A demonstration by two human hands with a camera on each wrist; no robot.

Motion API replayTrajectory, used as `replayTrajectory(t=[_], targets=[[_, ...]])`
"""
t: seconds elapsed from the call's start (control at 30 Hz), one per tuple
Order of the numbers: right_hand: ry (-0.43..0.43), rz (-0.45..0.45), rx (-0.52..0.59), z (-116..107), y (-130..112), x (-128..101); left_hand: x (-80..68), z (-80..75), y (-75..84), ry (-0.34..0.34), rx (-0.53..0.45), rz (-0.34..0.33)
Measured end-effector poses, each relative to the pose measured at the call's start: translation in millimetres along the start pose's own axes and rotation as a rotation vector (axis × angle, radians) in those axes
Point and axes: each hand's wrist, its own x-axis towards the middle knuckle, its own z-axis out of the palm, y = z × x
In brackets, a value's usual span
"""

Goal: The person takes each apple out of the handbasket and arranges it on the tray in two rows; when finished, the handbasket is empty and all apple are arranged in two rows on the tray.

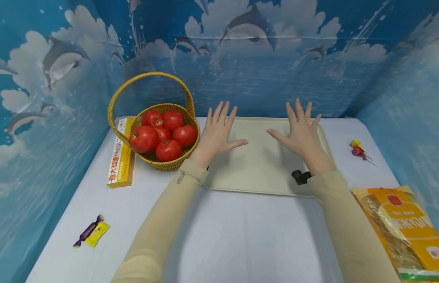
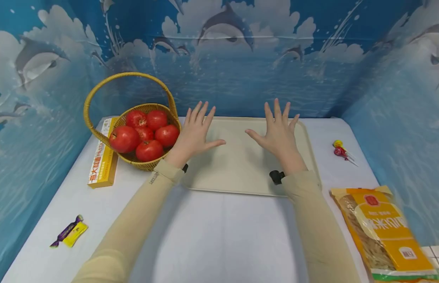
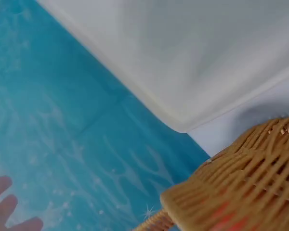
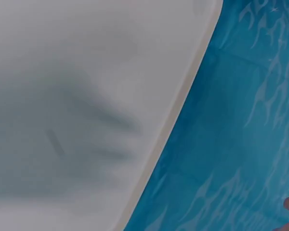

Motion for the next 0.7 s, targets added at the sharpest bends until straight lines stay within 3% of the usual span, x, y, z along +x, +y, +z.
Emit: replayTrajectory(t=[0.1,0.23,0.47,0.57,0.7], targets=[[0.008,-0.04,0.048,0,-13,0,-15.5,-7.9,-3.0,0.082,-0.073,0.006],[-0.008,-0.092,0.123,8,-37,3,-47.5,-15.9,-12.4,0.203,-0.19,-0.024],[-0.053,-0.198,0.234,33,-98,16,-108.7,-16.6,-42.2,0.477,-0.376,-0.148],[-0.072,-0.259,0.281,47,-125,22,-132.5,-11.4,-54.7,0.604,-0.434,-0.26],[-0.114,-0.311,0.349,65,-163,27,-158.8,-1.7,-69.3,0.74,-0.532,-0.53]])
